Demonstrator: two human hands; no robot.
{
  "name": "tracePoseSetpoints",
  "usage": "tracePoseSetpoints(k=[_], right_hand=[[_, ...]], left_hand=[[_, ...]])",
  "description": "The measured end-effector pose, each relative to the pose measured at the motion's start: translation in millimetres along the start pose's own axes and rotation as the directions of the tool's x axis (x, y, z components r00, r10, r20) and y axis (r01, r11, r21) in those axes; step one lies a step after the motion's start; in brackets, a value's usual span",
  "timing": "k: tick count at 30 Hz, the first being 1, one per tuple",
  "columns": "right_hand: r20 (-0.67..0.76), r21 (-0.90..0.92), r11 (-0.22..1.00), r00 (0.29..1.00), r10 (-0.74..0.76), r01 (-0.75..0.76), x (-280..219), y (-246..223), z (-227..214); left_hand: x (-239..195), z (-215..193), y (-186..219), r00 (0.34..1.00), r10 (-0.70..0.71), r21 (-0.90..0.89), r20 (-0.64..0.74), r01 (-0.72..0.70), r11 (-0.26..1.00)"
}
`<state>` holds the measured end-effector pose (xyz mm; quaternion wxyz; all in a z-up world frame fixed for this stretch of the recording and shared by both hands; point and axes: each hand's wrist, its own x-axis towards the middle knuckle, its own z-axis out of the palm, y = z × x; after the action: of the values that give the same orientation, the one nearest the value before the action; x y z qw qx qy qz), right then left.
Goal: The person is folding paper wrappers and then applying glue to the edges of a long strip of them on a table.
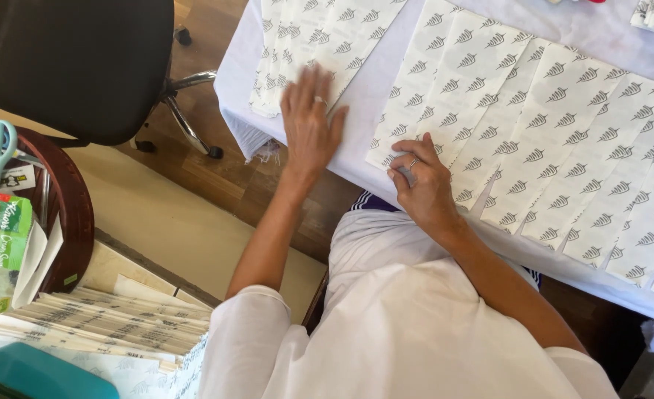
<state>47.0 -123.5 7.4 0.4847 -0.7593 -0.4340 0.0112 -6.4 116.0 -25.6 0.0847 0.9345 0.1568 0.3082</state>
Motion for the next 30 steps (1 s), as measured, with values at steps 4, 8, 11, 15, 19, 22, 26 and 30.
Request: tracePoseSetpoints(k=[4, 8, 11, 15, 19, 22, 26, 30], right_hand=[[0.019, -0.010, 0.999, 0.999, -0.038, 0.039, 5.7, -6.9, -5.4], [0.002, 0.003, 1.000, 1.000, -0.012, 0.012, 0.7, -0.4, -2.2], [0.004, 0.011, 1.000, 1.000, -0.022, 0.022, 0.3, 0.9, -1.9], [-0.001, 0.019, 1.000, 1.000, -0.022, 0.022, 0.1, 2.0, -1.2], [0.004, 0.001, 1.000, 1.000, -0.030, 0.030, 0.4, 3.0, -1.6], [0.004, -0.013, 0.999, 0.999, -0.050, 0.050, 1.0, 1.8, -2.0], [0.020, -0.002, 0.999, 0.999, -0.034, 0.034, 1.6, -0.5, -4.4], [0.021, 0.007, 0.999, 0.999, -0.038, 0.038, 3.2, -3.4, -5.9]], left_hand=[[33.6, -13.7, -15.7, 0.991, -0.065, 0.142, 0.120, 0.048, 0.989], [36.4, -1.7, -42.7, 0.977, -0.183, 0.226, 0.112, 0.154, 0.962], [35.0, 7.5, -58.7, 0.991, -0.130, 0.260, -0.033, 0.134, 0.956], [33.3, 10.3, -59.9, 0.987, -0.157, 0.201, -0.027, 0.159, 0.967], [37.3, 0.0, -47.2, 0.981, -0.009, 0.244, -0.195, 0.058, 0.968], [38.3, -0.5, -43.1, 0.958, 0.011, 0.139, -0.286, 0.031, 0.990], [33.6, 7.7, -31.0, 0.926, -0.038, 0.054, -0.375, 0.063, 0.997], [18.1, -12.8, 17.5, 0.987, 0.045, -0.048, -0.154, -0.053, 0.997]])
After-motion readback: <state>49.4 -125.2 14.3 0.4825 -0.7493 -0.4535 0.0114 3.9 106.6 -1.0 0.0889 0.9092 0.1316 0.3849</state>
